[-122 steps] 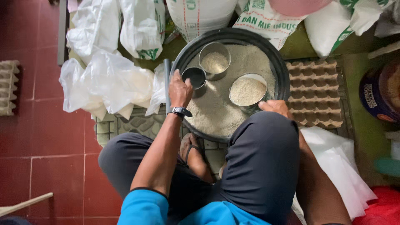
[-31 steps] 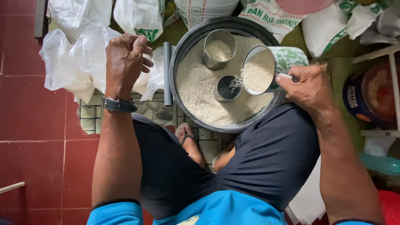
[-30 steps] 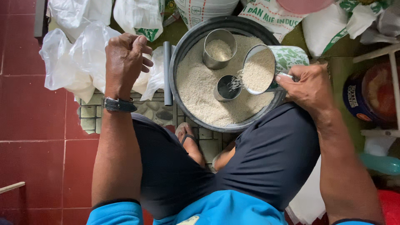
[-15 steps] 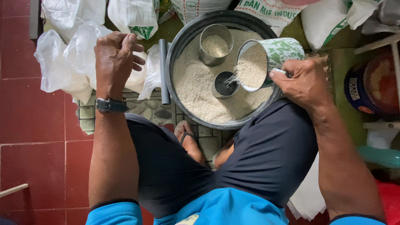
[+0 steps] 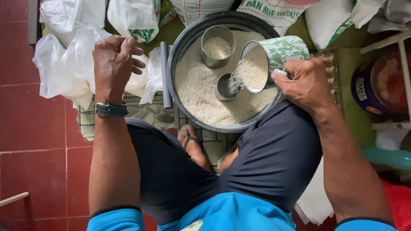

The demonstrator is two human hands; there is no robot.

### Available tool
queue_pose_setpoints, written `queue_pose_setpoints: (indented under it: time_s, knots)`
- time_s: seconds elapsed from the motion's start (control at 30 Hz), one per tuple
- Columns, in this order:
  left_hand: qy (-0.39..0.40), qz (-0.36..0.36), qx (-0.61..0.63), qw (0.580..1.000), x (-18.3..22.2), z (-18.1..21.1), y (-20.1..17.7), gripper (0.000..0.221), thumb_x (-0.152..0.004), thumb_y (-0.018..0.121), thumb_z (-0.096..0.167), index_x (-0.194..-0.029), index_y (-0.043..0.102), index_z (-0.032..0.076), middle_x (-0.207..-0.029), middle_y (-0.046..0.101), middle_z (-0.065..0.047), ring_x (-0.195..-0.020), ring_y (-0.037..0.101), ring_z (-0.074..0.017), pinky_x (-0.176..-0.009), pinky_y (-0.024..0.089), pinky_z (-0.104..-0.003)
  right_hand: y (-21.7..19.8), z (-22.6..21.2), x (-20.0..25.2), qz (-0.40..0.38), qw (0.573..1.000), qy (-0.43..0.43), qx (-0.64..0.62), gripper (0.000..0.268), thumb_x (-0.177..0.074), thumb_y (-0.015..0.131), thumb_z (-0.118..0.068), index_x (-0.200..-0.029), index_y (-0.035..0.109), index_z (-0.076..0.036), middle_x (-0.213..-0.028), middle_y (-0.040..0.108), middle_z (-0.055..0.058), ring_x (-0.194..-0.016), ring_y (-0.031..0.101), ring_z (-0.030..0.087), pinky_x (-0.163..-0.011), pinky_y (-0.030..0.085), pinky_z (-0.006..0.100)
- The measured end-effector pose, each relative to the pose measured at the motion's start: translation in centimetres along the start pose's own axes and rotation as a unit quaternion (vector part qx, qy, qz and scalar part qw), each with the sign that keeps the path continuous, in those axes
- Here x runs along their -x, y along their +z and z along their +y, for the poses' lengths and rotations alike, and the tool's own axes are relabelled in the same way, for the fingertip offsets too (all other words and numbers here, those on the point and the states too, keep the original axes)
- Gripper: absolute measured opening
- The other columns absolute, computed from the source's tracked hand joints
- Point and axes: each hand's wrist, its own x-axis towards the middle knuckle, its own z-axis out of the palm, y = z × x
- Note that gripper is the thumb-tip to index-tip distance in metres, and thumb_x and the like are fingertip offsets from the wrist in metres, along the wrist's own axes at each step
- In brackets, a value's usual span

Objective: The person scoops rice from a large bucket into cups and then pours the rice from the cups into small plastic bags.

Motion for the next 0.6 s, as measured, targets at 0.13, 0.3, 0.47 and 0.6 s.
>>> queue_pose_setpoints:
  time_s: [0.13, 0.3, 0.47, 0.6]
  knots:
    - [0.001, 0.002, -0.006, 1.000, 0.3, 0.4, -0.1, 0.027, -0.109, 0.053, 0.016, -0.096, 0.069, 0.000, -0.085, 0.075, -0.010, -0.055, 0.074, -0.0160, -0.039, 0.056, -0.024, 0.2, -0.2, 0.0, 0.018, 1.000, -0.013, 0.008, 0.056, -0.098, 0.073, -0.014, -0.064, 0.029, -0.012, -0.064, 0.022, 0.000, -0.062, 0.022, 0.014, -0.056, 0.018, 0.039]
    - [-0.009, 0.006, -0.008, 1.000, 0.7, 0.8, -0.3, 0.028, -0.108, 0.053, 0.018, -0.098, 0.070, -0.001, -0.085, 0.076, -0.010, -0.057, 0.075, -0.0168, -0.043, 0.058, -0.026, 0.1, -0.4, 0.0, 0.009, 1.000, -0.003, 0.005, 0.056, -0.098, 0.074, -0.014, -0.063, 0.031, -0.013, -0.060, 0.025, -0.001, -0.058, 0.022, 0.014, -0.054, 0.019, 0.037]
    - [-0.010, 0.007, 0.013, 1.000, 0.5, 0.5, -0.4, 0.026, -0.108, 0.053, 0.016, -0.099, 0.071, -0.001, -0.084, 0.075, -0.010, -0.056, 0.074, -0.0150, -0.043, 0.058, -0.022, 0.3, -0.2, 0.0, 0.006, 1.000, -0.022, 0.015, 0.056, -0.101, 0.074, -0.016, -0.069, 0.028, -0.012, -0.069, 0.019, 0.003, -0.065, 0.021, 0.017, -0.059, 0.018, 0.043]
    - [-0.016, 0.009, 0.020, 1.000, 0.6, 0.4, -0.5, 0.026, -0.108, 0.053, 0.017, -0.098, 0.070, -0.001, -0.084, 0.075, -0.010, -0.055, 0.074, -0.0163, -0.043, 0.058, -0.023, 0.1, -1.1, -0.2, 0.024, 0.998, -0.034, 0.043, 0.056, -0.094, 0.073, -0.017, -0.062, 0.028, -0.010, -0.064, 0.021, 0.003, -0.062, 0.023, 0.018, -0.057, 0.021, 0.041]
